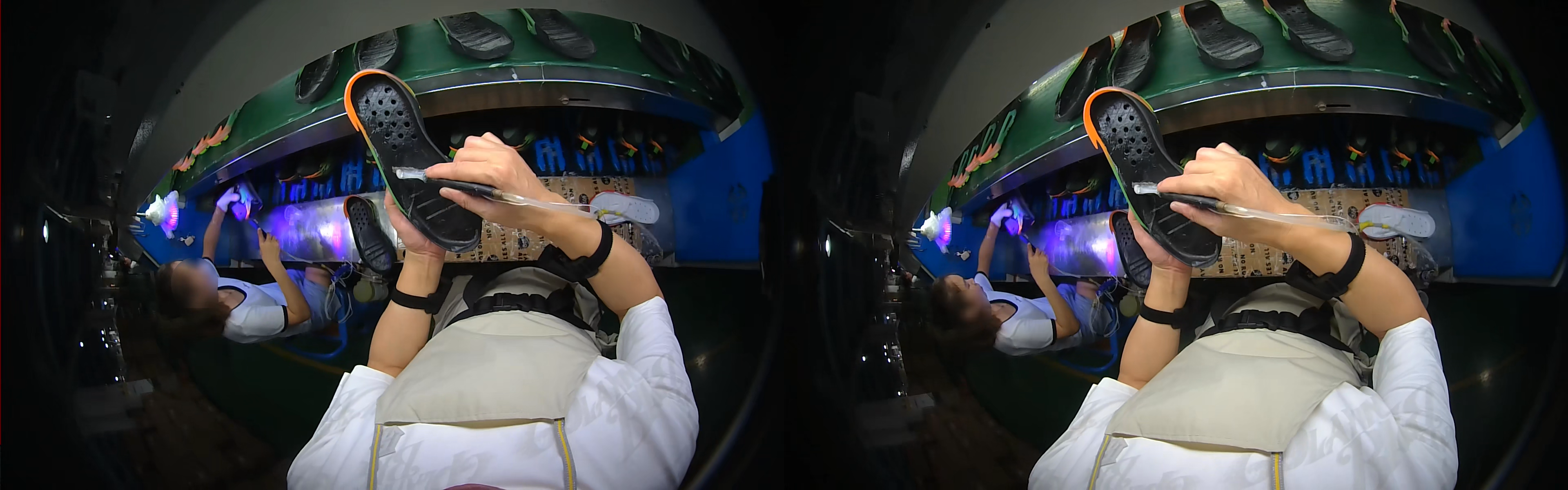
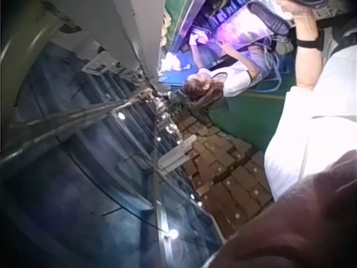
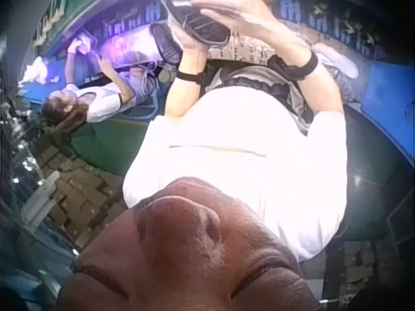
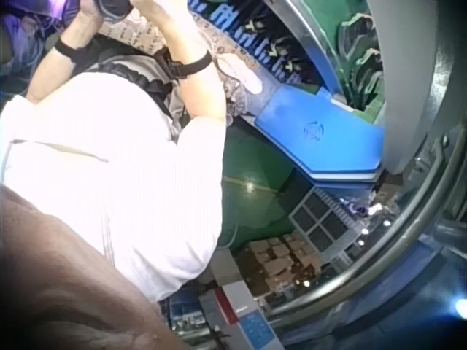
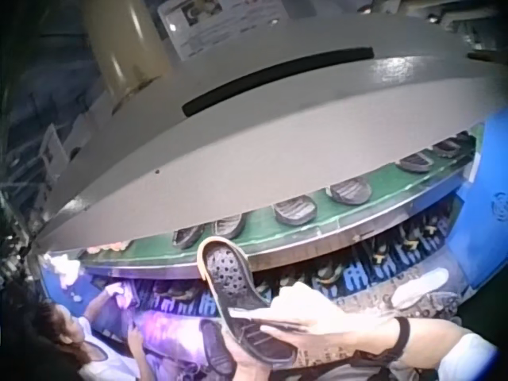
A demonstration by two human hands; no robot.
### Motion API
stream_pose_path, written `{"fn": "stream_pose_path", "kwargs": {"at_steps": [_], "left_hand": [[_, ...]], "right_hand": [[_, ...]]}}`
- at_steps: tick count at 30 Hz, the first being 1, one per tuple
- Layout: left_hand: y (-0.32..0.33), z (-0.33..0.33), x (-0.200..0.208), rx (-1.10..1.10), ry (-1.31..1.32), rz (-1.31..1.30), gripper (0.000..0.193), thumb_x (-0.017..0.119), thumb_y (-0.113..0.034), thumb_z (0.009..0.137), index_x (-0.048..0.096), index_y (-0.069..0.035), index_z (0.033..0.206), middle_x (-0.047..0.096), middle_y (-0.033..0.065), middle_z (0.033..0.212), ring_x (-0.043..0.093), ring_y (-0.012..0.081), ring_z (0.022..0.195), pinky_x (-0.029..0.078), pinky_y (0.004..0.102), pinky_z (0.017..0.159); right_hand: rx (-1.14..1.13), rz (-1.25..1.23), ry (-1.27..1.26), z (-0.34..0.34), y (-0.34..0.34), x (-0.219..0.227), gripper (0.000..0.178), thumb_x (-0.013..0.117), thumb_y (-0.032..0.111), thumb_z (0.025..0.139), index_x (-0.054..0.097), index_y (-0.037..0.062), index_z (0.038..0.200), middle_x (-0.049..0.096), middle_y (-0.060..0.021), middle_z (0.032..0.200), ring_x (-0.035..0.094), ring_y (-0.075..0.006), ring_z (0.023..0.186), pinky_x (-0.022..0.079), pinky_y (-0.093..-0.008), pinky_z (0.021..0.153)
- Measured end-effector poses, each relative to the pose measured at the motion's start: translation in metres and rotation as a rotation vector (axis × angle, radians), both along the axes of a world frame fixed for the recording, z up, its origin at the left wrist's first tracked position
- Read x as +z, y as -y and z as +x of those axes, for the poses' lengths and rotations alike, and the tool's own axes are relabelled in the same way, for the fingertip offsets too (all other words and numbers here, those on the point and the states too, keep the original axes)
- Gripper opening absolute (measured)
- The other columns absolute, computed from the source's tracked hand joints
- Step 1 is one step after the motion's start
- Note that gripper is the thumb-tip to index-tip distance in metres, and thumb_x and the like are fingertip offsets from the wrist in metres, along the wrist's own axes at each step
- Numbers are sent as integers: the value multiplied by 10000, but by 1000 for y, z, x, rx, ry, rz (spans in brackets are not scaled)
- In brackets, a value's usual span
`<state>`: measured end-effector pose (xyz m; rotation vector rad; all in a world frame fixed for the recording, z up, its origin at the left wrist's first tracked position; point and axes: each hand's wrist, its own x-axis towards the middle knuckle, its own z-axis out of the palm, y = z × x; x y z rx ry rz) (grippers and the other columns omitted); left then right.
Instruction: The worker applies a liquid substance (likely adhesive or primer) to the bonding surfaces of shoe soles using a brush-tipped applicator tool.
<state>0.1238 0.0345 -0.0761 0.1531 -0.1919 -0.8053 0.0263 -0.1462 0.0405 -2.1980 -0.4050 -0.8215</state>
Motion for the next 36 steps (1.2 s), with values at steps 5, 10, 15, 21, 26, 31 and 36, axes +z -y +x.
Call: {"fn": "stream_pose_path", "kwargs": {"at_steps": [5, 10, 15, 21, 26, 31, 36], "left_hand": [[15, -7, 47, -110, -22, 13, 832, 446, -694, 965, 501, -72, 1516, 569, 237, 1466, 548, 415, 1346, 470, 553, 1132], [15, 3, 57, -51, 106, 115, 905, 482, -723, 933, 488, -17, 1499, 555, 240, 1450, 579, 407, 1286, 483, 555, 1111], [12, 12, 62, -155, 33, -3, 914, 501, -713, 937, 477, 9, 1497, 534, 260, 1442, 566, 403, 1283, 504, 573, 1074], [10, 28, 68, -173, 200, 95, 990, 515, -739, 913, 451, 62, 1490, 529, 287, 1447, 569, 425, 1285, 495, 585, 1098], [5, 34, 71, -218, 280, 149, 1059, 511, -774, 898, 403, 74, 1522, 525, 300, 1450, 585, 437, 1285, 506, 583, 1093], [3, 39, 90, -205, 456, 290, 1088, 482, -794, 897, 377, 78, 1539, 525, 370, 1428, 622, 471, 1245, 557, 575, 1040], [5, 46, 106, -270, 548, 287, 986, 361, -705, 979, 363, 104, 1543, 532, 392, 1418, 641, 490, 1221, 573, 559, 1022]], "right_hand": [[463, -71, -41, -5, 2, 7, 309, 819, 109, 844, 778, 110, 1150, 659, -65, 815, 604, -264, 788, 445, -393, 868], [251, -38, -123, -10, 7, 1, 316, 832, 155, 848, 779, 152, 1160, 723, -68, 933, 666, -279, 885, 466, -408, 861], [584, 84, -299, -24, 9, 15, 322, 825, 143, 851, 768, 138, 1168, 728, -72, 943, 685, -279, 915, 473, -417, 894], [508, -39, -268, -23, 13, 17, 292, 825, 125, 852, 783, 121, 1141, 726, -47, 903, 657, -264, 861, 474, -400, 818], [256, 32, -331, -27, 19, 17, 308, 820, 97, 850, 793, 126, 1155, 749, -57, 933, 638, -231, 853, 452, -392, 845], [557, -4, -356, -31, 16, 16, 260, 807, 155, 884, 792, 144, 1143, 758, -62, 969, 685, -256, 899, 501, -393, 910], [331, -15, -306, -27, 18, 14, 311, 831, 123, 845, 791, 117, 1154, 715, -60, 887, 621, -251, 818, 448, -399, 819]]}}
